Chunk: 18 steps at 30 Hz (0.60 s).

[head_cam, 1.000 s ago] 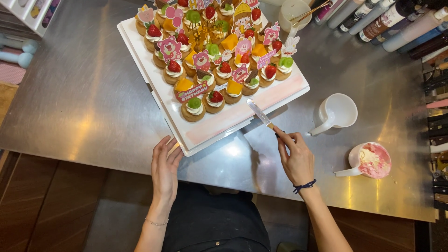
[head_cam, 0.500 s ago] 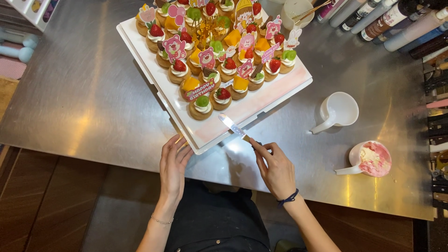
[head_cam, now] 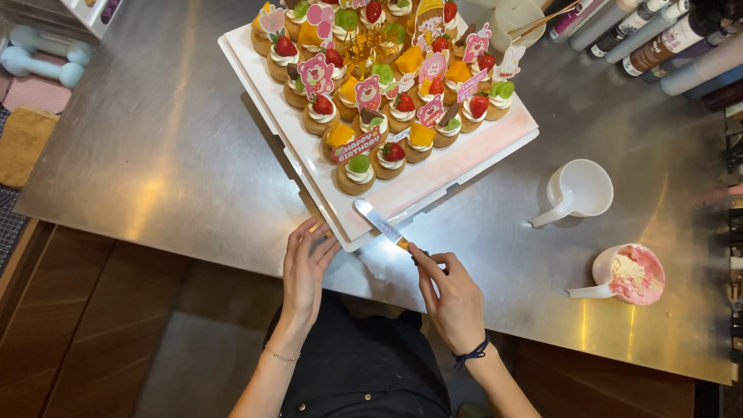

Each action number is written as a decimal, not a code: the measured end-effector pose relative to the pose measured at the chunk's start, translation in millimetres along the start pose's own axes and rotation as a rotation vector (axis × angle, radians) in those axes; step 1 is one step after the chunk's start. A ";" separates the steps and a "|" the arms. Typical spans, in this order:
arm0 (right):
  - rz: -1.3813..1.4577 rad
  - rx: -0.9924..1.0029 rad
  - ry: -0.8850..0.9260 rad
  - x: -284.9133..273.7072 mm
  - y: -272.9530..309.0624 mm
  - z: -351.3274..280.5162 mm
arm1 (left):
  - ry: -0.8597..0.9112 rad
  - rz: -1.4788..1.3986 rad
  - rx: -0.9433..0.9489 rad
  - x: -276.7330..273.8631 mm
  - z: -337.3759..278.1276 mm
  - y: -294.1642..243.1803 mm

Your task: Wiping a small palette knife clean with a cloth and washing it under a faucet in a sink.

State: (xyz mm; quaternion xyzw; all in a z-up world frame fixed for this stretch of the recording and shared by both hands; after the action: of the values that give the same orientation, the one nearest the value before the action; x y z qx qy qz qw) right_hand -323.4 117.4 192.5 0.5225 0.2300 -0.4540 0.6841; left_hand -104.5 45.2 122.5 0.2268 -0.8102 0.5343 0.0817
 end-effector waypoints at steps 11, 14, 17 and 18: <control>-0.125 -0.159 -0.015 15.7 2.6 -3.5 | -0.005 0.057 0.026 -3.5 3.1 -5.3; -0.161 -0.170 -0.057 16.2 -8.9 -2.2 | -0.017 0.065 0.027 -4.9 5.0 -5.8; -0.191 -0.149 -0.080 13.8 -22.6 0.3 | -0.024 0.082 0.032 -6.2 6.2 -7.1; -0.200 -0.132 -0.080 12.6 -27.0 1.5 | -0.023 0.081 0.038 -6.6 6.6 -8.1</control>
State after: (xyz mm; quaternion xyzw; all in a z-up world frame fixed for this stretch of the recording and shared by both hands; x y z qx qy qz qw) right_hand -340.8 110.1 169.4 0.4322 0.2827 -0.5243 0.6771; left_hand -94.3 38.4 124.0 0.2015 -0.8093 0.5499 0.0464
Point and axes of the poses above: each hand's wrist, its own z-axis towards the middle knuckle, its own x-axis out of the palm, y = z × x, the point moved 1 cm from there along z, towards the middle knuckle, and after that the axes turned 12 degrees about -y, right-handed, at the moved point
